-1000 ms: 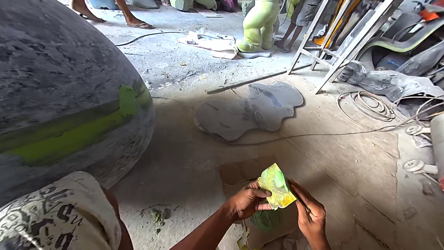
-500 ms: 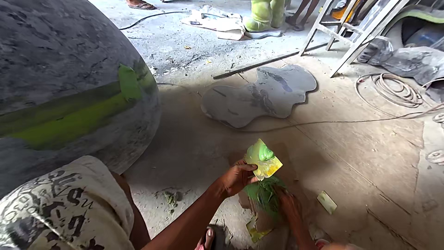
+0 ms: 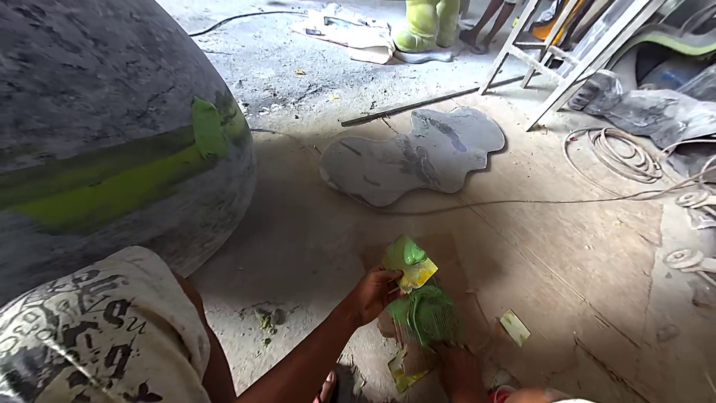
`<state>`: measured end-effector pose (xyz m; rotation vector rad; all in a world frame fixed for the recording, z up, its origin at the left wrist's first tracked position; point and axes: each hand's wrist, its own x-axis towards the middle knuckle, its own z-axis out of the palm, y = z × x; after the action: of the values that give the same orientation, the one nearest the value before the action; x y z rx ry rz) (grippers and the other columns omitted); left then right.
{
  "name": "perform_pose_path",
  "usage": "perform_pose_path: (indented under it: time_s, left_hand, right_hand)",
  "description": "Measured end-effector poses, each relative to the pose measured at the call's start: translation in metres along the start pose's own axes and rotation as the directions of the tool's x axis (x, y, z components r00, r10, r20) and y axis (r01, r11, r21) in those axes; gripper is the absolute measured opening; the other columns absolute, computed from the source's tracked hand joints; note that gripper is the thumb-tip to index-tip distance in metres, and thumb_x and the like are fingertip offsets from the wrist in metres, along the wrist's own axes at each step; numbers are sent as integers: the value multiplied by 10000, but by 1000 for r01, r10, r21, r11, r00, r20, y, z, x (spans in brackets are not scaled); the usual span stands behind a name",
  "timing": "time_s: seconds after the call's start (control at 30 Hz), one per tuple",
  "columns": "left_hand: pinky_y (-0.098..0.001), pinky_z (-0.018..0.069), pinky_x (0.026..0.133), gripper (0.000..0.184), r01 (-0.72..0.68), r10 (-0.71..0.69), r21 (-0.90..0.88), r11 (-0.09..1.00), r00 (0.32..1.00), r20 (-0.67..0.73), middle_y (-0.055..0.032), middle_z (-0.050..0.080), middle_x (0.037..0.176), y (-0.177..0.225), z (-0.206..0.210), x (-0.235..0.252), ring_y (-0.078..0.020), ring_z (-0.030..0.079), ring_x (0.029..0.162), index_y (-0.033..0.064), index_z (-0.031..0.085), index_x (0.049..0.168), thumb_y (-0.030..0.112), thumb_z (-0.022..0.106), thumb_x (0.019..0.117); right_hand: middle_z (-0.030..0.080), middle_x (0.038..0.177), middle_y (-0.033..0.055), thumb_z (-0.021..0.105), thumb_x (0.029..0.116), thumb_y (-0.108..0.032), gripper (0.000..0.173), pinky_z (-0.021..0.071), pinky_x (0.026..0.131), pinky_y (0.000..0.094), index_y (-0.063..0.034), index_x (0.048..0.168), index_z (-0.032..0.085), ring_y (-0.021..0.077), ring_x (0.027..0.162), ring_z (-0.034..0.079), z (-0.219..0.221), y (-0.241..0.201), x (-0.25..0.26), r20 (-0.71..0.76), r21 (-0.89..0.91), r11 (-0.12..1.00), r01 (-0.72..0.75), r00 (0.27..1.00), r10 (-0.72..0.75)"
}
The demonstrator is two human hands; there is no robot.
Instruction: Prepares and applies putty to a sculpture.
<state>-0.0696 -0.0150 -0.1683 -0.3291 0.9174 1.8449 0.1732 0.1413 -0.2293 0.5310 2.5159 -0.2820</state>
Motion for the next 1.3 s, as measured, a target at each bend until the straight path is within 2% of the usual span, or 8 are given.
perform_pose_path:
  time_s: [0.13, 0.23, 0.3, 0.57, 0.67, 0.9, 1.23, 1.3]
  left_hand:
    - [-417, 604, 872, 330, 7, -4, 59, 998, 999, -46, -187, 686, 1148, -7, -13, 5, -287, 718, 1009, 41, 453, 1347, 45, 530, 1026]
    - [-431, 608, 880, 347, 33, -27, 94, 995, 998, -65, -190, 687, 1170, -15, -20, 11, -299, 716, 1033, 40, 457, 1359, 47, 538, 1022]
    - [-437, 606, 878, 379, 55, -50, 135, 989, 998, -40, -184, 684, 1174, -22, -19, 16, -296, 713, 1032, 45, 439, 1383, 64, 546, 1020]
    - [-448, 588, 914, 334, 65, -103, 117, 991, 929, 354, -164, 702, 1164, -41, 51, 21, -278, 707, 1039, 60, 537, 1327, 62, 553, 993]
    - [-492, 568, 972, 308, 84, -102, 60, 995, 888, 449, -176, 697, 1186, -39, 76, 26, -309, 703, 1076, 54, 543, 1318, 45, 548, 1010]
    - [-499, 583, 942, 281, 88, -94, 37, 995, 840, 534, -190, 706, 1165, -28, 77, 18, -322, 719, 1039, 61, 569, 1286, 34, 576, 1007]
    - [-524, 582, 940, 278, 85, -84, 26, 996, 819, 568, -201, 702, 1177, -21, 61, 4, -337, 715, 1052, 57, 593, 1265, 18, 601, 989]
    - [-524, 580, 944, 276, 71, -60, 5, 997, 799, 598, -201, 698, 1185, -17, 63, 4, -335, 710, 1064, 63, 593, 1270, 32, 598, 996]
  right_hand:
    - [742, 1217, -8, 497, 947, -101, 423, 504, 1038, 506, -270, 1237, 754, 179, 1155, 684, -13, 38, -18, -236, 377, 919, 118, 971, -28]
    - [736, 1218, 73, 458, 939, -20, 395, 556, 1027, 378, -72, 1189, 760, 174, 1168, 677, -24, 60, -14, -638, 617, 590, 521, 770, -14]
    - [727, 1220, 128, 477, 962, -36, 342, 543, 1043, 373, 1, 1168, 747, 219, 1184, 667, -56, 56, -18, -732, 649, 402, 646, 675, 96]
    - [748, 1195, 97, 616, 979, -143, 203, 534, 1039, 372, -139, 1051, 806, 203, 1182, 678, -152, 27, -9, -823, 511, -30, 859, 499, 272]
    - [723, 1235, 154, 615, 981, -139, 222, 540, 1039, 423, -97, 1101, 796, 270, 1196, 668, -155, 26, 4, -866, 464, 16, 886, 450, 217]
    - [690, 1311, 160, 526, 1043, -90, 291, 552, 1070, 425, -83, 1232, 748, 314, 1240, 655, -149, 27, 6, -971, 236, 388, 891, 233, 55]
    - [727, 1254, 109, 433, 959, 17, 399, 548, 1073, 375, -50, 1167, 767, 220, 1222, 670, -114, 45, 23, -952, 268, 665, 697, 298, 72]
    - [742, 1212, 102, 444, 936, 35, 373, 562, 1045, 356, -3, 1130, 761, 187, 1180, 688, -105, 48, 23, -920, 380, 620, 686, 349, 178]
